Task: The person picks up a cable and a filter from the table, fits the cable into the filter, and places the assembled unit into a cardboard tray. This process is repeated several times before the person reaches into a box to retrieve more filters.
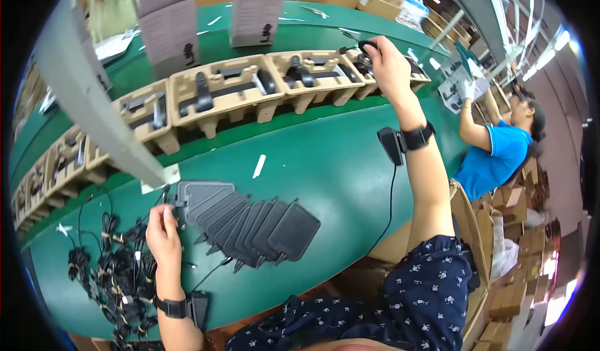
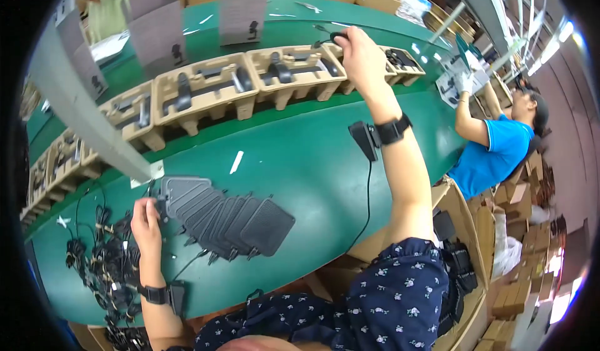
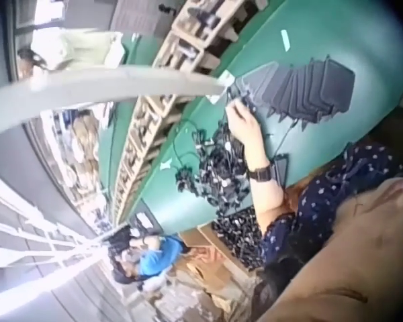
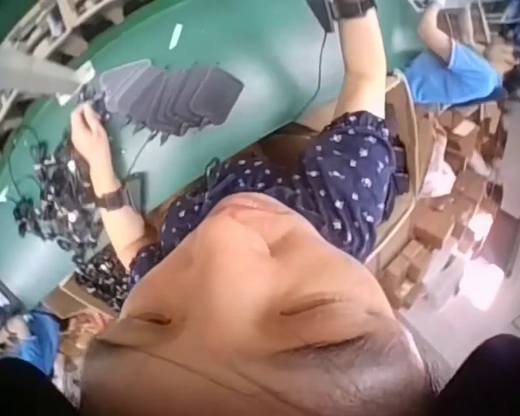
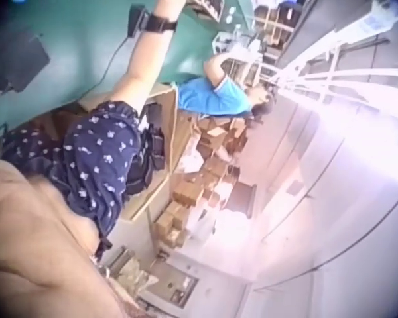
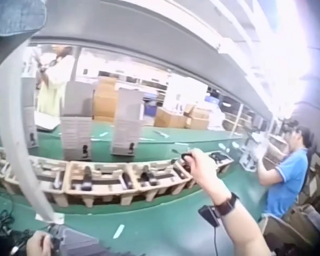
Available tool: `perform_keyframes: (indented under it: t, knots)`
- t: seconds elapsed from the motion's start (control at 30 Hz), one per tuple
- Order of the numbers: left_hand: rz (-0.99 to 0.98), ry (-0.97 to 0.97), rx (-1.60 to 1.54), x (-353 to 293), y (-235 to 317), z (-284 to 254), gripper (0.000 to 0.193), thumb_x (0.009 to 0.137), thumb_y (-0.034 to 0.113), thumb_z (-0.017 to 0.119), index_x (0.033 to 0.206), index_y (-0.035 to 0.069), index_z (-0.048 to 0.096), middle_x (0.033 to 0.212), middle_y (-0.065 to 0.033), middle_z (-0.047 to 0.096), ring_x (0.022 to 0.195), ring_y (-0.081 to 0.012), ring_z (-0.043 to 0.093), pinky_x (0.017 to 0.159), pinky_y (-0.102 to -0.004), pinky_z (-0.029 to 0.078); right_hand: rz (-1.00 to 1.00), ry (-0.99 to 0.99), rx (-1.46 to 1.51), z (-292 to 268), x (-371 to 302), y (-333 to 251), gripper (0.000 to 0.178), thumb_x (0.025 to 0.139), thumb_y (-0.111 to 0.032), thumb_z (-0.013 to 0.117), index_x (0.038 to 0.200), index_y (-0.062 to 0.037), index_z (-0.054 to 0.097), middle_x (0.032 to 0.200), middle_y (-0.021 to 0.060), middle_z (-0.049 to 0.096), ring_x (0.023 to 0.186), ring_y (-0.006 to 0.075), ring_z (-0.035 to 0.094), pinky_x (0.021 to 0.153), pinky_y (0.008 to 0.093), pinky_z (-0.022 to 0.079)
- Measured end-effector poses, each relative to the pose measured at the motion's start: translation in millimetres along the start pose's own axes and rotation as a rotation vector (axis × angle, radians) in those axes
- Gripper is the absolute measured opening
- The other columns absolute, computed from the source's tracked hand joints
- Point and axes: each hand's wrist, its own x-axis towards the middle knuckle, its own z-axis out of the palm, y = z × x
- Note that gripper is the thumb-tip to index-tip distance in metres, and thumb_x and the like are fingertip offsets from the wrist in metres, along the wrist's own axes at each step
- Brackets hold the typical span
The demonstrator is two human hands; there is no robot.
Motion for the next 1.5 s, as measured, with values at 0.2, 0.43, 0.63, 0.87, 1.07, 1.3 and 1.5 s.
perform_keyframes:
  t: [0.2,0.43,0.63,0.87,1.07,1.3,1.5]
  knots:
    - [-0.132,-0.052,0.037,5.1,-4.4,0.4,0.019,0.093,0.015,0.048,0.087,0.000,0.056,0.066,-0.0037,0.054,0.054,-0.0096,0.047,0.052,-0.0240,0.040,0.101,-0.087,-0.347,29.8,13.5,88.3,0.018,0.086,-0.026,0.054,0.088,-0.0078,0.055,0.084,0.0104,0.061,0.081,0.0310,0.059,0.064,0.0406,0.046]
    - [-0.150,-0.031,-0.021,4.8,-11.6,-15.9,0.023,0.095,0.017,0.044,0.084,0.000,0.055,0.058,0.0016,0.042,0.051,-0.0056,0.037,0.048,-0.0218,0.032,-0.090,-0.432,-0.522,67.0,8.8,112.6,0.018,0.082,-0.028,0.058,0.087,-0.0115,0.061,0.080,0.0054,0.064,0.079,0.0245,0.062,0.066,0.0398,0.048]
    - [-0.129,-0.028,-0.018,8.3,-11.8,-23.3,0.028,0.096,0.017,0.041,0.077,0.001,0.054,0.055,0.0020,0.038,0.051,-0.0060,0.033,0.048,-0.0222,0.028,-0.095,-0.530,-0.651,117.0,30.8,109.8,0.014,0.082,-0.027,0.057,0.088,-0.0163,0.064,0.080,0.0056,0.066,0.085,0.0262,0.062,0.067,0.0413,0.048]
    - [-0.161,-0.026,-0.024,8.3,-16.7,-25.4,0.030,0.097,0.018,0.040,0.076,0.001,0.054,0.054,0.0023,0.039,0.050,-0.0052,0.033,0.047,-0.0220,0.026,0.329,-0.282,-0.242,160.1,-1.1,123.5,0.017,0.086,-0.014,0.043,0.097,-0.0015,0.046,0.078,0.0214,0.063,0.076,0.0382,0.063,0.067,0.0456,0.050]
    - [-0.187,-0.003,-0.035,7.5,-20.9,-33.2,0.031,0.097,0.018,0.040,0.076,0.001,0.054,0.055,0.0027,0.039,0.050,-0.0049,0.033,0.047,-0.0213,0.026,0.356,-0.250,0.063,166.3,-9.3,144.4,0.012,0.078,-0.015,0.058,0.083,-0.0049,0.060,0.083,0.0161,0.064,0.080,0.0319,0.062,0.072,0.0363,0.049]
    - [-0.195,0.013,-0.049,14.1,-23.1,-27.8,0.032,0.097,0.022,0.041,0.076,0.003,0.055,0.056,0.0031,0.040,0.051,-0.0045,0.033,0.047,-0.0211,0.025,0.369,-0.552,-0.377,165.6,14.0,144.5,0.028,0.087,-0.021,0.037,0.098,-0.0085,0.060,0.105,0.0172,0.060,0.098,0.0364,0.057,0.083,0.0473,0.045]
    - [-0.233,-0.009,-0.054,10.9,-11.9,-34.6,0.027,0.095,0.016,0.045,0.076,0.000,0.057,0.054,0.0021,0.041,0.050,-0.0052,0.036,0.048,-0.0217,0.030,0.420,-0.734,-0.470,159.6,12.7,150.9,0.029,0.084,-0.022,0.044,0.102,-0.0141,0.065,0.118,0.0140,0.057,0.115,0.0300,0.049,0.093,0.0464,0.038]
